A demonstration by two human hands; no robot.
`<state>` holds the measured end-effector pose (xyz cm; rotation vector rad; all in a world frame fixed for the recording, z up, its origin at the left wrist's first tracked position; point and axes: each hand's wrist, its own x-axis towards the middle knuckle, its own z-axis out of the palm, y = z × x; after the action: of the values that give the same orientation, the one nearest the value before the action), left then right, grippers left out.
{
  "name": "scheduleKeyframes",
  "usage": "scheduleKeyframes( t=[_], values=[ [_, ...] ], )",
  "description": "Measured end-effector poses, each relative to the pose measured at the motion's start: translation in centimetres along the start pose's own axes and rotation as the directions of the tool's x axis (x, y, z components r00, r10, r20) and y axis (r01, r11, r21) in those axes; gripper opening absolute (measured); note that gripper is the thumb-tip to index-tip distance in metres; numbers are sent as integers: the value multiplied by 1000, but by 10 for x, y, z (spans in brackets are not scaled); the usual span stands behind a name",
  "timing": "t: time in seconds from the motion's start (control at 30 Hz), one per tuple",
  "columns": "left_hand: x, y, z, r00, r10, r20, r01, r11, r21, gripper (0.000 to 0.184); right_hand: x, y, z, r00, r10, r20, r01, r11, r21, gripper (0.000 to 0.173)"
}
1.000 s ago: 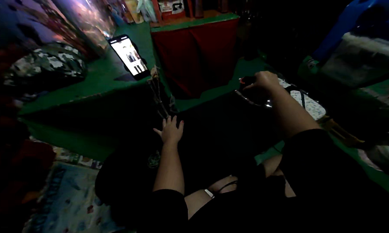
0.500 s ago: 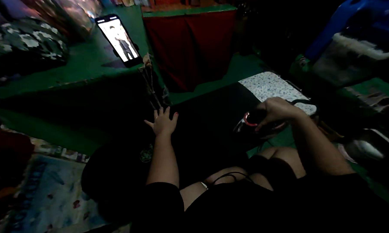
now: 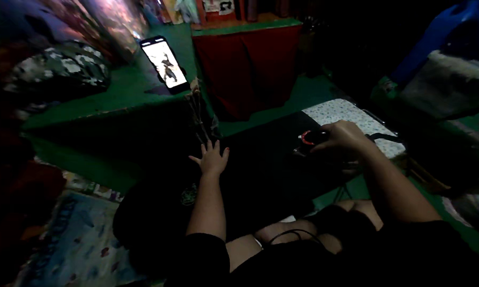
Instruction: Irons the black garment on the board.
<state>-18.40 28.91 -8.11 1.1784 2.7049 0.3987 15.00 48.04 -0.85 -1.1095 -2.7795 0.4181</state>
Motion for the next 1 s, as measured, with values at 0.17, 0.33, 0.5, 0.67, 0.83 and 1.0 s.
scheduleKeyframes(
  t=[0.17,0.33,0.5,0.67,0.83,1.0],
  values=[
    [14,-7,9,1000,-13,-14,13,1000,14,65,73,-15,-10,970,234,-67,-237,971,-39,60],
    [20,-7,3,999,-37,38,37,999,2,65,133,-37,-9,918,372,-141,-374,927,13,64],
    [30,-14,4,997,-50,59,50,999,3,67,181,-14,-3,993,36,108,-44,996,72,55],
    [27,-12,0,997,-48,53,49,998,-36,64,188,-25,0,981,-5,194,-33,981,191,48],
    [20,-18,-4,998,-51,25,53,997,-51,63,169,-84,4,939,338,-63,-335,941,45,64],
    [16,-40,-15,985,-167,-32,164,982,-96,61,180,-64,13,984,-56,167,21,979,204,47]
  ],
)
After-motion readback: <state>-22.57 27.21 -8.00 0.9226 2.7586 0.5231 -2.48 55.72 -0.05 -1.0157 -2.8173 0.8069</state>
